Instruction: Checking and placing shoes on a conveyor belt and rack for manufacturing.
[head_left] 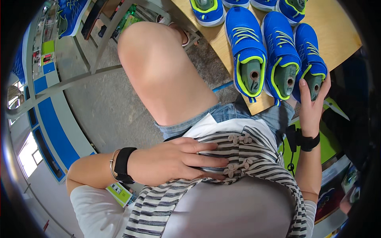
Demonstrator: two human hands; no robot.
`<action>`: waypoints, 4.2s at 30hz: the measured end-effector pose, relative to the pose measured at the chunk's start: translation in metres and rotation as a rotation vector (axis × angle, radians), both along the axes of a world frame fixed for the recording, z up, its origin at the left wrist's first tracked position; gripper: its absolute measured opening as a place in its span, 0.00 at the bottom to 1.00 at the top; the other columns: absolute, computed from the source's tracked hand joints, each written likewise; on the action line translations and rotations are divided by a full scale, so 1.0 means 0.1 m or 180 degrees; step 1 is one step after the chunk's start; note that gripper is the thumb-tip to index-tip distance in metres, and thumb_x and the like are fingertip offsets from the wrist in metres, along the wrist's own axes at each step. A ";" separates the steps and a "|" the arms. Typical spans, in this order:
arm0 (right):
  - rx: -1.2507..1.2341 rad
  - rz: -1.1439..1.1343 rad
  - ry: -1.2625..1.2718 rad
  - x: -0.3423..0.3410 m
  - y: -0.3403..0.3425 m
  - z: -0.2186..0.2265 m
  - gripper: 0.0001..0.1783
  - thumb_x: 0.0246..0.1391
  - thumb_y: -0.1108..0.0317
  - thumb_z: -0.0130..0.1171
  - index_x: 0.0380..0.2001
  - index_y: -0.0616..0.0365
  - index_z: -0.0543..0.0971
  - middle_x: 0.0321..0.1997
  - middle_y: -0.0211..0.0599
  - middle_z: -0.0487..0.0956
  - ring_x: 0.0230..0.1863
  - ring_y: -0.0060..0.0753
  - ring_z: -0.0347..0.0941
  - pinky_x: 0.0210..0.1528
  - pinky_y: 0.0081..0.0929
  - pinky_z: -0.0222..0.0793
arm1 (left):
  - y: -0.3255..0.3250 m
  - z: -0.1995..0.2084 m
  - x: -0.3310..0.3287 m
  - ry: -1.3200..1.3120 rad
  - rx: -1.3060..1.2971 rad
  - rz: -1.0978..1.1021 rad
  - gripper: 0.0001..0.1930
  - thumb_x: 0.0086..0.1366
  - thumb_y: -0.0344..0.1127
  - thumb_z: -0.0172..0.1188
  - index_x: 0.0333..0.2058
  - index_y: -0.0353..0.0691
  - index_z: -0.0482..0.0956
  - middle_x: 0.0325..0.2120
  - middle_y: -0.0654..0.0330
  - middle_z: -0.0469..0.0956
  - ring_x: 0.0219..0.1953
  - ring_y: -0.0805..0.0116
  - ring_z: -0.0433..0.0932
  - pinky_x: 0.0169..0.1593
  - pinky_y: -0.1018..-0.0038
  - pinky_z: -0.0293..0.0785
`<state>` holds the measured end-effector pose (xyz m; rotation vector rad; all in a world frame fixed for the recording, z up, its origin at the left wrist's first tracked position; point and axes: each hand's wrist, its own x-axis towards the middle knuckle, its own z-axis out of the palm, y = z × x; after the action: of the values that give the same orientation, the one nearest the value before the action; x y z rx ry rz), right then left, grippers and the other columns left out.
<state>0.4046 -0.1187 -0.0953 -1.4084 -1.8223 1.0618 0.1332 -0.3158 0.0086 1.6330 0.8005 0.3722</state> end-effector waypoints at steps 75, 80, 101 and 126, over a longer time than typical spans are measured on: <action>-0.1310 0.0366 0.0740 0.33 0.37 0.22 0.35 0.60 0.59 0.56 0.63 0.63 0.54 0.62 0.46 0.61 0.63 0.38 0.59 0.65 0.33 0.54 | 2.78 -0.60 -0.23 -0.1678 0.0189 0.2999 0.09 0.68 0.29 0.52 0.44 0.35 0.78 0.34 0.62 0.79 0.35 0.76 0.76 0.43 0.78 0.73; -0.0175 0.0330 -0.0874 0.41 1.24 0.46 0.38 0.54 0.57 0.63 0.62 0.60 0.58 0.61 0.52 0.63 0.63 0.43 0.60 0.60 0.37 0.61 | 2.90 -0.65 -0.47 -0.1339 0.0337 0.3227 0.09 0.68 0.29 0.53 0.43 0.34 0.78 0.33 0.63 0.78 0.34 0.78 0.75 0.41 0.80 0.73; -0.1344 -0.0320 0.1147 -1.66 4.27 0.10 0.34 0.49 0.57 0.57 0.58 0.59 0.61 0.48 0.55 0.74 0.36 0.53 0.79 0.34 0.50 0.80 | 3.25 -0.66 -0.79 -0.1496 -0.0068 0.2960 0.10 0.68 0.31 0.54 0.45 0.33 0.76 0.36 0.63 0.79 0.37 0.77 0.77 0.45 0.79 0.74; -0.1269 0.0257 0.0070 -0.84 1.98 0.46 0.40 0.53 0.66 0.58 0.65 0.57 0.52 0.52 0.46 0.72 0.50 0.36 0.72 0.53 0.30 0.69 | 3.43 -0.06 -1.43 -0.3790 -0.0001 0.2614 0.30 0.71 0.53 0.43 0.63 0.38 0.58 0.62 0.48 0.64 0.60 0.57 0.68 0.60 0.64 0.68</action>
<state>0.3202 0.0796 -0.0497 -1.5449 -1.7269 1.5410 -0.0100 0.0268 0.0023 0.7270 0.4611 1.7062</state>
